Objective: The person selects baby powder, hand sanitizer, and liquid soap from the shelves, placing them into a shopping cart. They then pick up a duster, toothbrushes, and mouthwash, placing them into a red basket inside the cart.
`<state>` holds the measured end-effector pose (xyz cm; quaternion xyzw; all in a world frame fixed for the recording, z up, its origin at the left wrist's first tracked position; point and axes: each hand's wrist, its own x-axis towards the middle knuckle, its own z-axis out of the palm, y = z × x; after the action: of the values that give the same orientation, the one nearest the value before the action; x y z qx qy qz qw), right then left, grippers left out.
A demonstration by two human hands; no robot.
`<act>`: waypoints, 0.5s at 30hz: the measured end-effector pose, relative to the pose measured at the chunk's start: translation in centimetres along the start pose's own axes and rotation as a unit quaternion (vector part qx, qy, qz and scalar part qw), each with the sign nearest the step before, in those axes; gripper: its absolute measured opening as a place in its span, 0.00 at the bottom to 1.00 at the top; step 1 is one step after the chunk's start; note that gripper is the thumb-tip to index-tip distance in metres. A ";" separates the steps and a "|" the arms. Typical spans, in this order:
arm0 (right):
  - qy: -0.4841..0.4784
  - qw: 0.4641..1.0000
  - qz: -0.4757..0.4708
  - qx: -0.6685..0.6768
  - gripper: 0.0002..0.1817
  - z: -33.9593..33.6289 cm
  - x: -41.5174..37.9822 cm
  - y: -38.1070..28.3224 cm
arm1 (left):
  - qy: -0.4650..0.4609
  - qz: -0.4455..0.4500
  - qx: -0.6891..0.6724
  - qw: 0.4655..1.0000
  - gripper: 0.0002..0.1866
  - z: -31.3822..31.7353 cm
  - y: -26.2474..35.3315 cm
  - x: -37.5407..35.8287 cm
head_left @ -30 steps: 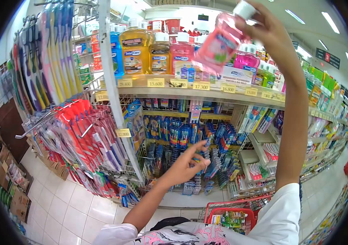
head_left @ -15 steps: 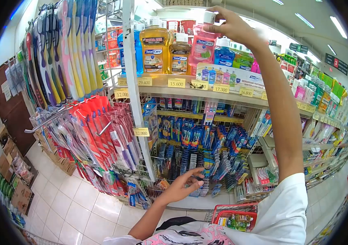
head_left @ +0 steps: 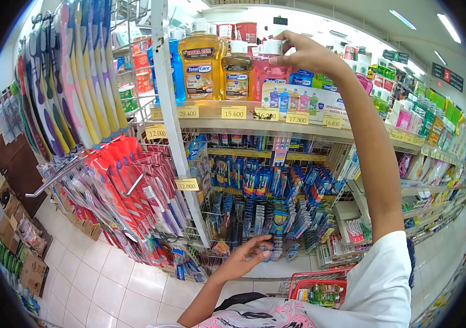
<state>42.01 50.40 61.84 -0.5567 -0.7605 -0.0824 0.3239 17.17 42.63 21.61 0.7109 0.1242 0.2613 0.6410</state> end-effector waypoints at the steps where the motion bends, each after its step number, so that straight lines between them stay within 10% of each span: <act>1: -0.010 1.000 0.004 0.024 0.34 0.1 -0.1 0.3 | -0.002 0.002 -0.005 1.000 0.28 0.0 -0.3 0.1; 15: 0.093 0.986 -0.007 -0.141 0.37 -0.3 -1.9 -0.5 | -0.057 -0.047 -0.005 0.997 0.26 1.4 -4.3 0.8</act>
<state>41.99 48.57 61.03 -0.5816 -0.7116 -0.2424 0.3108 19.26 42.52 17.51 0.7146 0.1196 0.1905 0.6624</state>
